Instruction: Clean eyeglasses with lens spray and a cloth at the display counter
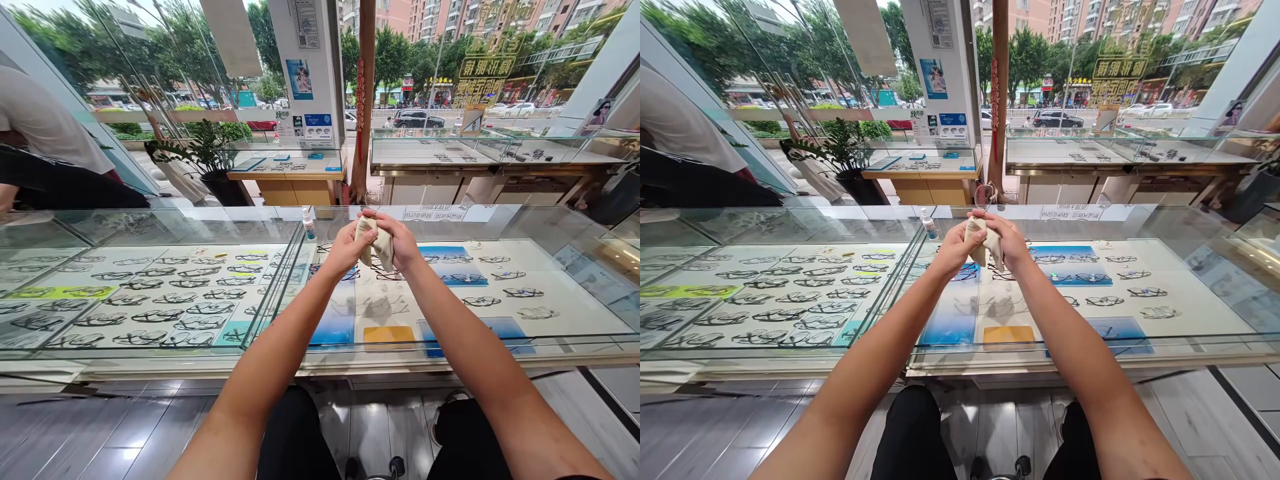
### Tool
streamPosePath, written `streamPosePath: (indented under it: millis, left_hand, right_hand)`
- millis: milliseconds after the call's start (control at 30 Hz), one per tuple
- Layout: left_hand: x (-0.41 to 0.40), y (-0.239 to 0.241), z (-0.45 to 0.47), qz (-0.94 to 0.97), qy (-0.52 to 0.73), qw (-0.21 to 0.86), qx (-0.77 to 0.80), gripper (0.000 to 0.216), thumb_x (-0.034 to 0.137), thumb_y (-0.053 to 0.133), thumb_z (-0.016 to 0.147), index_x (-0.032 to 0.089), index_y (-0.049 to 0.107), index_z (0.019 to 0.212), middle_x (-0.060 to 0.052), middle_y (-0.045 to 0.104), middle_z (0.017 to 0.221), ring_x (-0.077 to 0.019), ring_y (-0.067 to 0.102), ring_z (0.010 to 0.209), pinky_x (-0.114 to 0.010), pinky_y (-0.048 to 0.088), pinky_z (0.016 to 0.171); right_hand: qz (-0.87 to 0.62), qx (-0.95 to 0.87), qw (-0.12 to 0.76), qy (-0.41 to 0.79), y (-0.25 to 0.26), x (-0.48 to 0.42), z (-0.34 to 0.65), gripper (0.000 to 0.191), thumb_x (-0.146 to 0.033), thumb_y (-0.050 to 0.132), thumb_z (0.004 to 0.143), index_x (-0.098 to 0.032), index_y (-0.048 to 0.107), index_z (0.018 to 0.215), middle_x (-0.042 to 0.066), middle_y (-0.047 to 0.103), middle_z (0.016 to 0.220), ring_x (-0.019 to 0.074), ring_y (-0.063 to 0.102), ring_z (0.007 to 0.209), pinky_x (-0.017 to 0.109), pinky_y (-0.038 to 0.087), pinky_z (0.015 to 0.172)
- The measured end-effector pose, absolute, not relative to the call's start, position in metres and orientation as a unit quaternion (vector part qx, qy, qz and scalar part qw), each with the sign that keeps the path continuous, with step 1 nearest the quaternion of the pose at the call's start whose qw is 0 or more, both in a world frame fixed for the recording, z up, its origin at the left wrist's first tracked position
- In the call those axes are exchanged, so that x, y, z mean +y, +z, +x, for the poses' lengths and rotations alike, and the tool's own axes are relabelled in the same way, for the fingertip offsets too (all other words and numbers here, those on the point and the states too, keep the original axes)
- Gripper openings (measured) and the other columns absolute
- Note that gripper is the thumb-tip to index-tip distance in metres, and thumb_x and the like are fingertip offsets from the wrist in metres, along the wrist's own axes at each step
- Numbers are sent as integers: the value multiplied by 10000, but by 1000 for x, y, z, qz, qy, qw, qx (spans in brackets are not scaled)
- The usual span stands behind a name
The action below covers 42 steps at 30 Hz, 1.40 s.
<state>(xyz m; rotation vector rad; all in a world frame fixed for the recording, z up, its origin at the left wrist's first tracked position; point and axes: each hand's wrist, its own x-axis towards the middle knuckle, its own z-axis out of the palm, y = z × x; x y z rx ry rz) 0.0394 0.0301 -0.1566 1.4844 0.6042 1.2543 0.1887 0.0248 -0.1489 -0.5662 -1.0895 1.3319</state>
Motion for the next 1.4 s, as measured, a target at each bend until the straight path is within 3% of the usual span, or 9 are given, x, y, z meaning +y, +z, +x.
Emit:
streamPosePath:
  millis: [167, 367, 567, 767, 967, 1100, 1300, 1400]
  left_hand:
    - [35, -164, 46, 582, 585, 494, 274, 653, 766, 910, 766, 173, 701, 941, 0, 658, 782, -148, 568, 727, -268, 451, 701]
    - [35, -166, 48, 572, 625, 444, 292, 660, 831, 818, 832, 184, 691, 856, 14, 591, 710, -141, 506, 687, -282, 418, 667]
    - [34, -164, 45, 629, 554, 483, 252, 713, 888, 782, 814, 186, 665, 819, 2, 600, 747, -151, 505, 714, -286, 438, 698]
    - [33, -161, 41, 665, 499, 505, 232, 639, 739, 903, 787, 171, 749, 1036, -51, 730, 950, -210, 628, 899, -301, 499, 853]
    - [30, -163, 43, 649, 522, 486, 264, 633, 643, 950, 762, 162, 761, 1127, -49, 738, 949, -201, 631, 861, -283, 492, 799]
    - [28, -164, 46, 628, 557, 464, 284, 621, 709, 906, 794, 178, 740, 1070, -9, 678, 827, -169, 575, 760, -279, 467, 743]
    - [35, -168, 47, 629, 582, 429, 286, 687, 852, 749, 872, 181, 729, 1018, -22, 686, 859, -171, 591, 813, -281, 490, 792]
    - [37, -169, 45, 637, 571, 434, 282, 705, 884, 731, 861, 185, 712, 953, -29, 684, 855, -179, 603, 826, -285, 507, 789]
  right_hand:
    - [-244, -512, 601, 563, -150, 19, 181, 411, -553, 818, 817, -271, 895, 1106, 33, 858, 1294, 306, 716, 1366, 430, 530, 1235]
    - [-241, -516, 598, 565, -152, 18, 179, 432, -634, 830, 820, -276, 906, 1051, 35, 875, 1203, 319, 738, 1337, 433, 565, 1183]
    - [-266, -454, 632, 569, -157, 27, 184, 376, -559, 896, 755, -248, 893, 966, 61, 880, 1099, 301, 788, 1153, 423, 617, 1069]
    - [-258, -423, 644, 583, -158, 33, 191, 291, -484, 893, 762, -239, 867, 917, 44, 867, 1095, 236, 776, 995, 354, 642, 920]
    - [-246, -411, 640, 601, -159, 34, 190, 323, -467, 944, 748, -250, 728, 851, 54, 868, 1144, 233, 771, 983, 374, 643, 904]
    - [-242, -428, 632, 599, -159, 32, 186, 381, -449, 974, 715, -265, 655, 814, 41, 872, 1130, 240, 781, 1032, 372, 644, 934]
    - [-245, -445, 624, 594, -158, 30, 184, 377, -448, 948, 727, -265, 625, 791, 25, 863, 1023, 226, 776, 941, 347, 642, 837]
    - [-230, -437, 628, 601, -159, 31, 186, 363, -422, 959, 723, -261, 646, 811, 22, 867, 1056, 211, 778, 930, 339, 652, 865]
